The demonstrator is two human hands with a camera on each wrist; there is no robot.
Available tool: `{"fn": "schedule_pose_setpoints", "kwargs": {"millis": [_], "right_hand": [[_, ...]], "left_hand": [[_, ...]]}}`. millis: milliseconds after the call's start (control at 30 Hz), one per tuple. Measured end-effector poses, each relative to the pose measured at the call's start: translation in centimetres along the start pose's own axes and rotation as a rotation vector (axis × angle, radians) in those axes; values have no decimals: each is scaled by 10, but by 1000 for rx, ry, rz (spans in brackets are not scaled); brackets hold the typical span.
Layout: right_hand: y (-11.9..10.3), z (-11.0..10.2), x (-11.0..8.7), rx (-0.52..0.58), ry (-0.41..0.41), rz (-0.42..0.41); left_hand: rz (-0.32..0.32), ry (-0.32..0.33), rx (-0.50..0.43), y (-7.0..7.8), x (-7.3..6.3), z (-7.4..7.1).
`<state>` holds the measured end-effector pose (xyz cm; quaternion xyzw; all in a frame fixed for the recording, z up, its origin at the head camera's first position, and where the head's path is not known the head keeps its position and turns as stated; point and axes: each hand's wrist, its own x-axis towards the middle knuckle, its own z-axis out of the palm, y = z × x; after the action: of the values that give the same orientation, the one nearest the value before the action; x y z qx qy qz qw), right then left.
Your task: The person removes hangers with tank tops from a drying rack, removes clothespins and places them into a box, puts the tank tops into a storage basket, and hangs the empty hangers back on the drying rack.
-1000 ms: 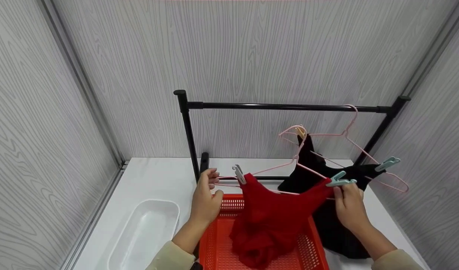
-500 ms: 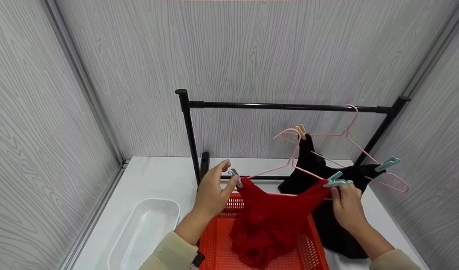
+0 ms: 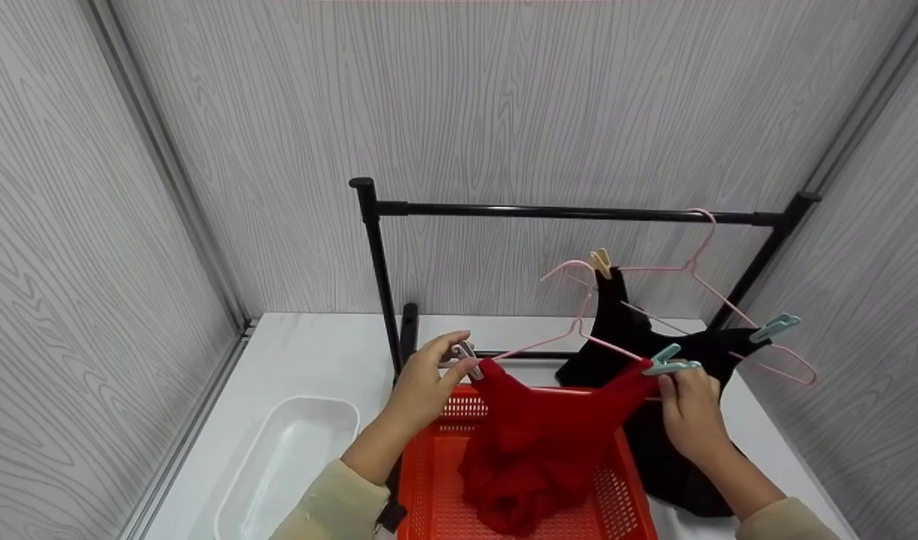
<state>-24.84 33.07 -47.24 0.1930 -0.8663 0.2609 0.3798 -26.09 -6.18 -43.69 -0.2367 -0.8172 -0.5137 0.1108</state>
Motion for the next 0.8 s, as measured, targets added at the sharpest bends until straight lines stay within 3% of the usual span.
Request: {"fn": "schedule_pose_setpoints", "kwargs": {"millis": [267, 800], "right_hand": [[2, 1, -3, 12, -21, -9], [3, 1, -7, 22, -23, 8]], "left_hand": [[-4, 37, -2, -2, -3, 1], [-80, 47, -122, -2, -9, 1]]}}
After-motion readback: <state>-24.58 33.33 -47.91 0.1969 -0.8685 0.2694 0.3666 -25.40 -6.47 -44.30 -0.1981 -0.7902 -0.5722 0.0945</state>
